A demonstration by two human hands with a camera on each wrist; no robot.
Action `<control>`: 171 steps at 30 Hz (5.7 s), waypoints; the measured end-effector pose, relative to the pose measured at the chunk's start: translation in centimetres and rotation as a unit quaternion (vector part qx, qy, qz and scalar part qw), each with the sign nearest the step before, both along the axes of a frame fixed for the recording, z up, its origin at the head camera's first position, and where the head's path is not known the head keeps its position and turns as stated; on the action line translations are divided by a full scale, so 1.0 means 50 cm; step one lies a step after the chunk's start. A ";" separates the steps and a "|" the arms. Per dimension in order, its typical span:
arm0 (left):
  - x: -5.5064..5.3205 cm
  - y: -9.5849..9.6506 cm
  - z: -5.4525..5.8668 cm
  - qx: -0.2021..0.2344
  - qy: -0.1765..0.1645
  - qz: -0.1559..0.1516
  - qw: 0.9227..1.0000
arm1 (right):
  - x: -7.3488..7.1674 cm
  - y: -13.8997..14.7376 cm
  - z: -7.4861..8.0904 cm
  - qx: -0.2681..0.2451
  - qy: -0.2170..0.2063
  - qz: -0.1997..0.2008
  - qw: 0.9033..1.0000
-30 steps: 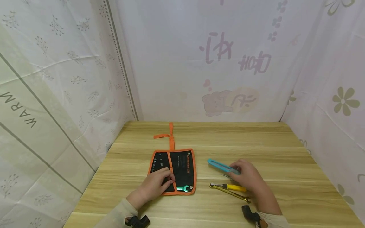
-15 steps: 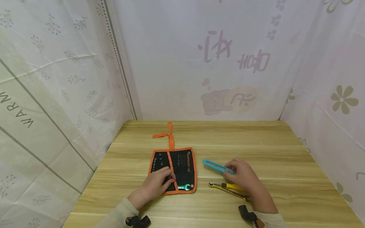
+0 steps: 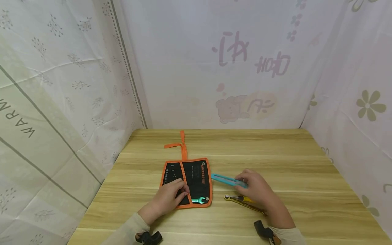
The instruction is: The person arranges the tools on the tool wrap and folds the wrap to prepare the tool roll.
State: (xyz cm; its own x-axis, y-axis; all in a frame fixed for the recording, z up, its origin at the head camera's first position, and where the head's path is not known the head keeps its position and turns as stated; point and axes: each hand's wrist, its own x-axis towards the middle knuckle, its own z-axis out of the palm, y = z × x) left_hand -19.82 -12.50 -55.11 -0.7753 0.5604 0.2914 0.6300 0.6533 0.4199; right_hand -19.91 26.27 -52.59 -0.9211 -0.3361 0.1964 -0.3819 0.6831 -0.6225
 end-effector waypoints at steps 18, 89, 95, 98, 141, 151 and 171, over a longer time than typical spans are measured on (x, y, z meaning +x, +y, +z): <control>0.000 0.000 0.001 0.019 -0.005 0.002 1.000 | -0.017 -0.039 0.020 0.041 -0.015 0.056 0.997; 0.005 0.003 0.002 0.030 0.014 -0.026 0.999 | -0.032 -0.180 0.011 0.108 -0.004 0.117 0.987; 0.003 0.000 0.001 0.048 0.011 -0.016 0.999 | -0.031 -0.176 0.010 0.105 -0.013 0.100 0.989; 0.000 -0.005 0.001 0.057 0.020 -0.008 0.998 | -0.031 -0.172 0.008 0.101 -0.005 0.099 0.990; -0.007 -0.020 0.007 0.036 -0.023 0.028 0.999 | -0.037 -0.162 0.024 0.095 -0.038 0.111 0.989; -0.007 -0.017 0.005 0.041 -0.024 0.029 0.998 | -0.030 -0.176 0.029 0.104 -0.023 0.127 0.986; -0.003 -0.007 0.010 0.036 -0.013 0.034 0.999 | -0.027 -0.198 0.024 0.103 -0.034 0.137 0.985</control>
State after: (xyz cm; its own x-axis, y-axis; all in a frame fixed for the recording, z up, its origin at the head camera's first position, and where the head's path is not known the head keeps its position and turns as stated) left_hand -19.96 -12.86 -54.60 -0.8187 0.4843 0.3085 0.5735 0.6621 0.4824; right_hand -21.24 16.38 -51.38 -0.7988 -0.6004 0.0383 -0.5314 0.6744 -0.5127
